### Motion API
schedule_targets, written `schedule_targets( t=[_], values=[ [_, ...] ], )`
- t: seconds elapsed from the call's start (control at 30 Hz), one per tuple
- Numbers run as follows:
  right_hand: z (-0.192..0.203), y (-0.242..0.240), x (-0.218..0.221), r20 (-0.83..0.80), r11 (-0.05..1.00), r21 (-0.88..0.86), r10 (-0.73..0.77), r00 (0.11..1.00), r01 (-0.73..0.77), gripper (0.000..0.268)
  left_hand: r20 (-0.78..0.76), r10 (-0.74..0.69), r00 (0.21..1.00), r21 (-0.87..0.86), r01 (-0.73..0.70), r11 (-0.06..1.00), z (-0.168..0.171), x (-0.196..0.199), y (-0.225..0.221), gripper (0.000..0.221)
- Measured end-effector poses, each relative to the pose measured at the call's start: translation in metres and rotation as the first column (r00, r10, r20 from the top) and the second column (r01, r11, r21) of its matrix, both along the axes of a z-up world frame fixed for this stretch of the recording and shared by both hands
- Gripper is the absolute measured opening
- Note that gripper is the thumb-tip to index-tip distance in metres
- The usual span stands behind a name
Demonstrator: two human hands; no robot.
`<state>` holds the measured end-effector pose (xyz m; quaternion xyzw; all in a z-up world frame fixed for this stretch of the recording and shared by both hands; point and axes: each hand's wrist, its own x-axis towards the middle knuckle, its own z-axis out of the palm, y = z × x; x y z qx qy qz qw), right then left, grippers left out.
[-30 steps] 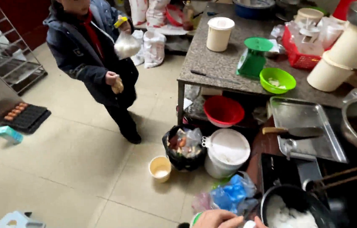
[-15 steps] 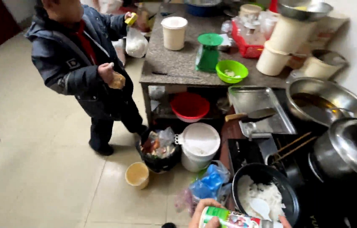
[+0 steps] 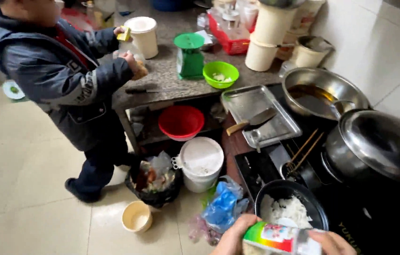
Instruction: Stir-frying rice in a pan using chopsticks and adding seasoning from a jar.
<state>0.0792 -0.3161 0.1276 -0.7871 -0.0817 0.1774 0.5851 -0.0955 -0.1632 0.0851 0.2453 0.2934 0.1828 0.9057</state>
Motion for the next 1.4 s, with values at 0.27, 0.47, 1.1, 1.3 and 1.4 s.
schedule_targets(
  t=[0.27, 0.47, 1.1, 1.3, 1.4],
  values=[
    [-0.025, 0.046, 0.062, -0.031, 0.952, -0.118, 0.280, 0.960, -0.282, 0.071, 0.022, -0.360, 0.933, 0.785, 0.207, 0.583, 0.108, -0.102, 0.032, 0.064],
    [0.065, 0.047, -0.095, 0.196, 0.894, 0.447, -0.060, 0.979, -0.034, 0.055, 0.091, -0.296, 0.951, -0.082, 0.304, 0.949, 0.135, -0.060, 0.050, 0.051],
    [0.146, -0.109, -0.116, 0.383, 0.889, -0.454, 0.255, 0.888, -0.059, 0.037, -0.136, -0.731, 0.669, -0.196, 0.705, 0.681, 0.079, 0.032, -0.017, 0.049],
    [0.122, -0.175, -0.071, 0.404, 0.933, -0.343, 0.250, 0.880, -0.108, 0.025, -0.286, -0.678, 0.677, -0.146, 0.668, 0.729, 0.085, 0.063, -0.095, 0.048],
    [0.122, -0.204, -0.053, 0.402, 0.894, -0.410, 0.355, 0.844, -0.181, 0.037, -0.167, -0.682, 0.712, -0.112, 0.673, 0.731, 0.082, 0.074, -0.127, 0.047]
  ],
)
